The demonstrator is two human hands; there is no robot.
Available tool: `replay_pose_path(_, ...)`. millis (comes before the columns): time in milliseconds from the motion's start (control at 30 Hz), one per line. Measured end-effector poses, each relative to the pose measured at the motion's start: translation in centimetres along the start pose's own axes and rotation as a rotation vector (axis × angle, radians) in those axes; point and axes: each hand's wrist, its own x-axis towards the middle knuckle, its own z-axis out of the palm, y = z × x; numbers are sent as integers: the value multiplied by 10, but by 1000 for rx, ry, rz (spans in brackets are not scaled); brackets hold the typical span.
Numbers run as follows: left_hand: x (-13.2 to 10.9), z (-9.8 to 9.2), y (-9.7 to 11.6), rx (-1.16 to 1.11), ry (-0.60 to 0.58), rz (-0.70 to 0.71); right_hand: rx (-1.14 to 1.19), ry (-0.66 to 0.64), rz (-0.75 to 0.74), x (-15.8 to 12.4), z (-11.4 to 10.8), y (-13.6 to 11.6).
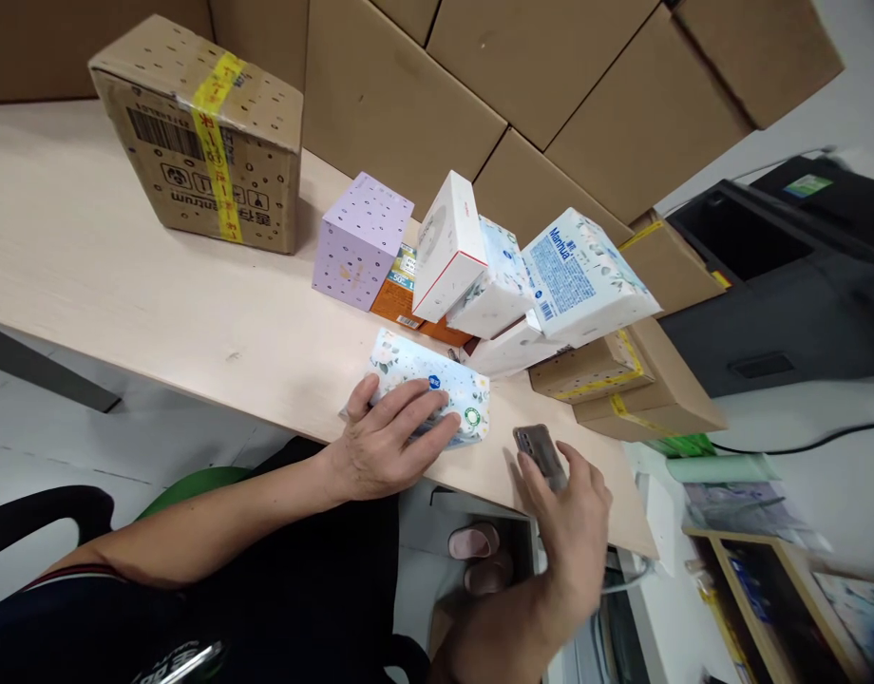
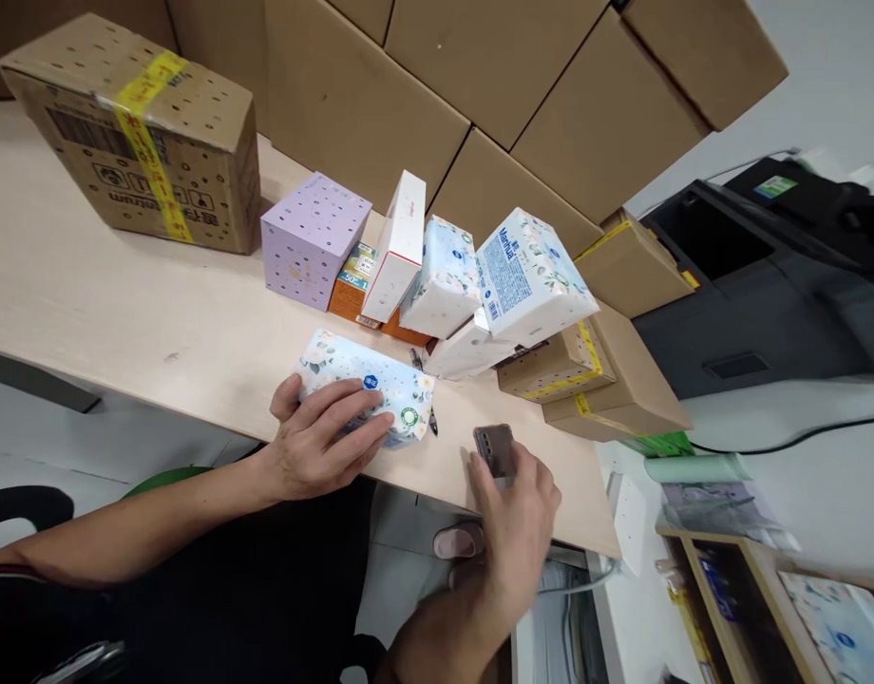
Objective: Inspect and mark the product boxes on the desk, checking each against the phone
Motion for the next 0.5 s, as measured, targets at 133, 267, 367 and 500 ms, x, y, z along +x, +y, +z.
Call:
replay_pose_path(133,1,0,0,25,13,-10,1,-248,131,-4,-8,51)
replay_pose_path(267,3,-1,-1,19,24,-2,112,-280,66,-3,-3,62)
replay_pose_path(367,4,-1,-2,-3,39,-11,90,-231,47,-4,-1,54)
replay_pose_path(500,3,0,-2,-12,22,-19,66,-138,51,-11,-2,42)
